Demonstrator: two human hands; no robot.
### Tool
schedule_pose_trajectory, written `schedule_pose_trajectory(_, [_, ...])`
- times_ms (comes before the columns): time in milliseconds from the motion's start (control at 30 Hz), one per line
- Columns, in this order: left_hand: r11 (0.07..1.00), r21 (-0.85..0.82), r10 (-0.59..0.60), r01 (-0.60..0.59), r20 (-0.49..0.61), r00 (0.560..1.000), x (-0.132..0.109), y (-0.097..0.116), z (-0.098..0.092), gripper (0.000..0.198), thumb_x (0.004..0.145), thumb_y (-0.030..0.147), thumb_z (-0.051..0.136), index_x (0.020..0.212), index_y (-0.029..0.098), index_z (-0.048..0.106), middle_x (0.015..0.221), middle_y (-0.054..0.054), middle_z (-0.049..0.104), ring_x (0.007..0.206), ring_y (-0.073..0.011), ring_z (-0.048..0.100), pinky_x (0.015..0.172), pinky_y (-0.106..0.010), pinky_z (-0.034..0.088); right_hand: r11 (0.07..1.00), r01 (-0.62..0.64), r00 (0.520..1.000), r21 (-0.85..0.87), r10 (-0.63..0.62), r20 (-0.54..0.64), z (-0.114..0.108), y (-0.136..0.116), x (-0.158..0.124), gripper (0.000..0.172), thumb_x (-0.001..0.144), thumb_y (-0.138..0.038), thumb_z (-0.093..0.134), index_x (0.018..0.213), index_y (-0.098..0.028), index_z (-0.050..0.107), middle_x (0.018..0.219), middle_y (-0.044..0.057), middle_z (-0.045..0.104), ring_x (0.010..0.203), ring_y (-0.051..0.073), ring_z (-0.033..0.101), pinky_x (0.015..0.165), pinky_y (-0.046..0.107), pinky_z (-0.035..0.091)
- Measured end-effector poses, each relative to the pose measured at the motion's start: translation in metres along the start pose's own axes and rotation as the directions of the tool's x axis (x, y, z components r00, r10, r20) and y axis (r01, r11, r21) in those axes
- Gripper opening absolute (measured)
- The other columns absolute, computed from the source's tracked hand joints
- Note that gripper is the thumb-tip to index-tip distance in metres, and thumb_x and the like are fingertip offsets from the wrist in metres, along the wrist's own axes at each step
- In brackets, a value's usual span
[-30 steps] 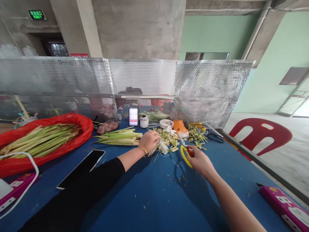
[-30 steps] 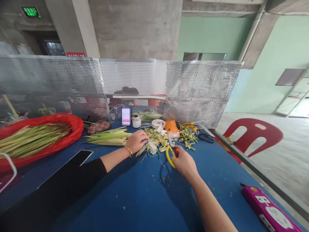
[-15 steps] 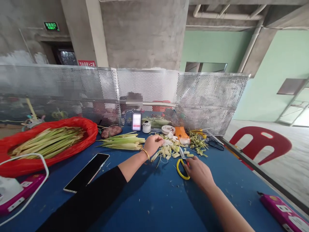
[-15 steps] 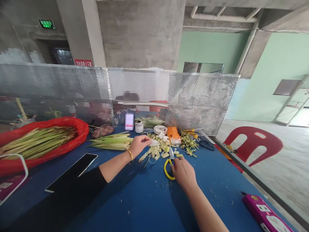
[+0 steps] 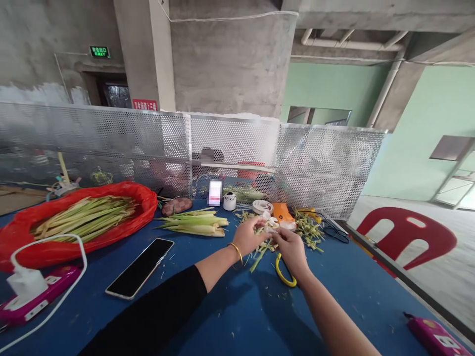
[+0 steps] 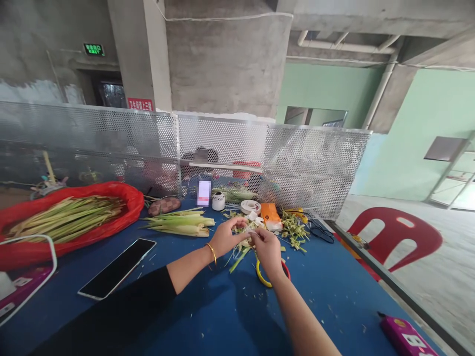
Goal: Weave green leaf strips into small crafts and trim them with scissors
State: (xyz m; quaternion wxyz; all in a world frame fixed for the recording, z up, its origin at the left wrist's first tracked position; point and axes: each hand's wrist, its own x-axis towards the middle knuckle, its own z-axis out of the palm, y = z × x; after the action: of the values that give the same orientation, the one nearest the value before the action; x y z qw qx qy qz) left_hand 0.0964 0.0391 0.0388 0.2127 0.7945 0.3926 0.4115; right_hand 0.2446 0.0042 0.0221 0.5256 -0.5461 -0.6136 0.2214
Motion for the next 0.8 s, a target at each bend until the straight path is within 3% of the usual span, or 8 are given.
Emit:
schedule_pose_trajectory(67, [0.999, 0.03, 0.019, -0.02, 0.048, 0.999, 0.005, -0.011, 0.011, 0.037, 0.066, 0.036, 0.074, 0.1, 0.02, 0.069, 0.109, -0.004, 0.069, 0.1, -0.0185, 0.06, 0.088, -0.026, 0.043, 0.999, 0.003, 0.999, 0.046, -0.002, -0.033, -0.001, 0.007, -0.003, 0.026, 0.077, -0.039, 0.058, 0.068, -0.017, 0.066, 0.056, -0.001, 0.06, 0.055, 0.015, 0.053, 0.053, 0.024, 0.038])
schedule_pose_trajectory(167, [0.994, 0.106, 0.01, -0.026, 0.145, 0.989, 0.014, -0.034, 0.028, 0.024, 0.061, 0.037, 0.078, 0.078, 0.021, 0.073, 0.097, -0.003, 0.071, 0.096, -0.0204, 0.061, 0.088, -0.028, 0.044, 0.993, 0.014, 0.997, 0.113, -0.005, -0.079, -0.01, 0.011, -0.005, 0.026, 0.073, -0.041, 0.065, 0.065, -0.016, 0.066, 0.058, -0.001, 0.059, 0.058, 0.015, 0.051, 0.055, 0.024, 0.038])
schedule_pose_trajectory(267, [0.98, 0.198, -0.023, -0.016, 0.192, 0.981, 0.017, -0.056, 0.038, 0.017, 0.058, 0.029, 0.078, 0.073, 0.022, 0.074, 0.09, -0.003, 0.071, 0.094, -0.0224, 0.061, 0.088, -0.031, 0.043, 0.983, 0.026, 0.983, 0.181, 0.008, -0.183, -0.024, 0.01, -0.004, 0.028, 0.073, -0.044, 0.065, 0.068, -0.016, 0.066, 0.062, -0.001, 0.06, 0.061, 0.015, 0.051, 0.057, 0.025, 0.04])
schedule_pose_trajectory(400, [0.959, 0.284, -0.068, 0.009, 0.199, 0.978, 0.013, -0.072, 0.037, 0.029, 0.058, 0.024, 0.074, 0.087, 0.023, 0.074, 0.101, -0.003, 0.069, 0.099, -0.0228, 0.059, 0.09, -0.032, 0.043, 0.958, 0.075, 0.933, 0.277, 0.031, -0.36, -0.045, 0.005, -0.001, 0.025, 0.074, -0.041, 0.067, 0.077, -0.017, 0.066, 0.068, 0.0, 0.06, 0.065, 0.015, 0.052, 0.061, 0.026, 0.042])
schedule_pose_trajectory(533, [0.942, 0.334, -0.107, 0.036, 0.197, 0.975, 0.008, -0.076, 0.033, 0.048, 0.061, 0.029, 0.074, 0.108, 0.024, 0.067, 0.113, -0.004, 0.065, 0.107, -0.023, 0.056, 0.094, -0.031, 0.042, 0.872, 0.172, 0.877, 0.458, 0.077, -0.475, -0.06, -0.012, -0.001, 0.021, 0.07, -0.035, 0.072, 0.072, -0.016, 0.064, 0.065, 0.0, 0.06, 0.06, 0.013, 0.052, 0.056, 0.026, 0.042])
schedule_pose_trajectory(700, [0.923, 0.376, -0.165, 0.077, 0.208, 0.964, 0.007, -0.08, 0.032, 0.05, 0.062, 0.036, 0.073, 0.11, 0.024, 0.066, 0.114, -0.006, 0.065, 0.107, -0.0246, 0.056, 0.094, -0.033, 0.042, 0.762, 0.271, 0.808, 0.589, 0.153, -0.57, -0.072, -0.036, -0.007, 0.02, 0.066, -0.031, 0.075, 0.074, -0.016, 0.064, 0.063, -0.001, 0.061, 0.054, 0.012, 0.054, 0.048, 0.024, 0.039])
schedule_pose_trajectory(800, [0.923, 0.373, -0.179, 0.092, 0.207, 0.962, 0.007, -0.082, 0.033, 0.042, 0.065, 0.032, 0.07, 0.106, 0.026, 0.067, 0.113, -0.005, 0.066, 0.107, -0.024, 0.056, 0.094, -0.032, 0.042, 0.723, 0.337, 0.767, 0.603, 0.161, -0.622, -0.087, -0.033, -0.012, 0.022, 0.066, -0.032, 0.076, 0.079, -0.018, 0.065, 0.071, 0.001, 0.064, 0.058, 0.013, 0.057, 0.043, 0.024, 0.035])
